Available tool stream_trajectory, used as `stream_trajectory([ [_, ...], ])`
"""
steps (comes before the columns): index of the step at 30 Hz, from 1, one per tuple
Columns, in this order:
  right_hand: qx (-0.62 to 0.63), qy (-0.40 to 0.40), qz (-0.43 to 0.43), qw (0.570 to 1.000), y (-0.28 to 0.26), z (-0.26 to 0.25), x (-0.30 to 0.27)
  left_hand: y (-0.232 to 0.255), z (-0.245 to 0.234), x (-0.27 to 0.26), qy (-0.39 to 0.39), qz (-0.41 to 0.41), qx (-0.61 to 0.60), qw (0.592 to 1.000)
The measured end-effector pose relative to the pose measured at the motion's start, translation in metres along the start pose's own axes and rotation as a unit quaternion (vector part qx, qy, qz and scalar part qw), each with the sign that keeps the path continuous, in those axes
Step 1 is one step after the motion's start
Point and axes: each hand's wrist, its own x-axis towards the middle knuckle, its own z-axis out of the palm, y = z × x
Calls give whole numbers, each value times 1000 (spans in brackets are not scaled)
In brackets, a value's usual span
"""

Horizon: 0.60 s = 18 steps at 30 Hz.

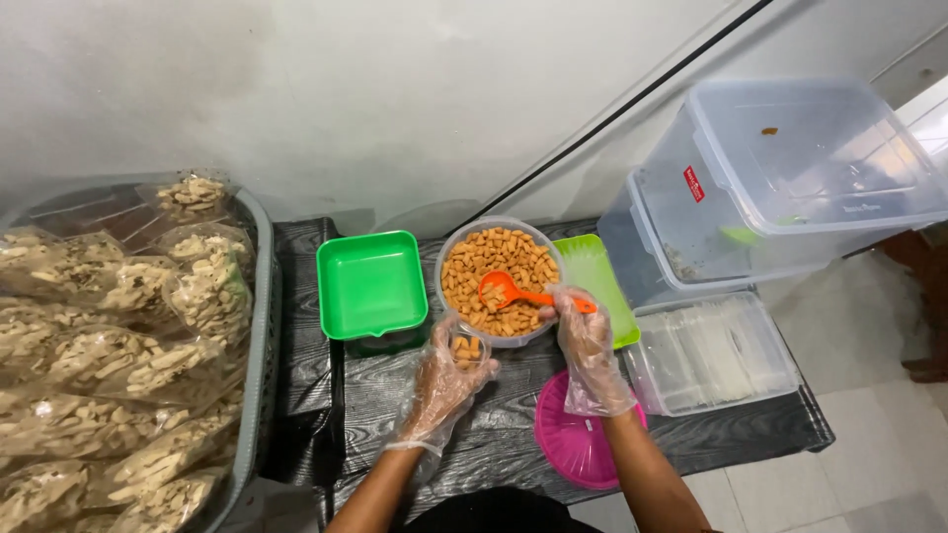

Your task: Scooping small snacks from a large bowl into individual plastic bags for packaging.

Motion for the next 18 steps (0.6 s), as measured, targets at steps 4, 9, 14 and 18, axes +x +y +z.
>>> stream_trajectory([
  [4,-23,33,-24,999,-21,-1,-7,0,-2,1,8,14,-1,1000],
  [9,67,45,-86,993,-37,-3,-21,-11,2,10,14,20,-12,1000],
  [14,-200,-132,-467,851,-24,-17,-34,-33,11,19,44,122,-23,991],
  [18,-260,-136,-492,819,-61,-9,-58,-36,14,21,63,150,-56,985],
])
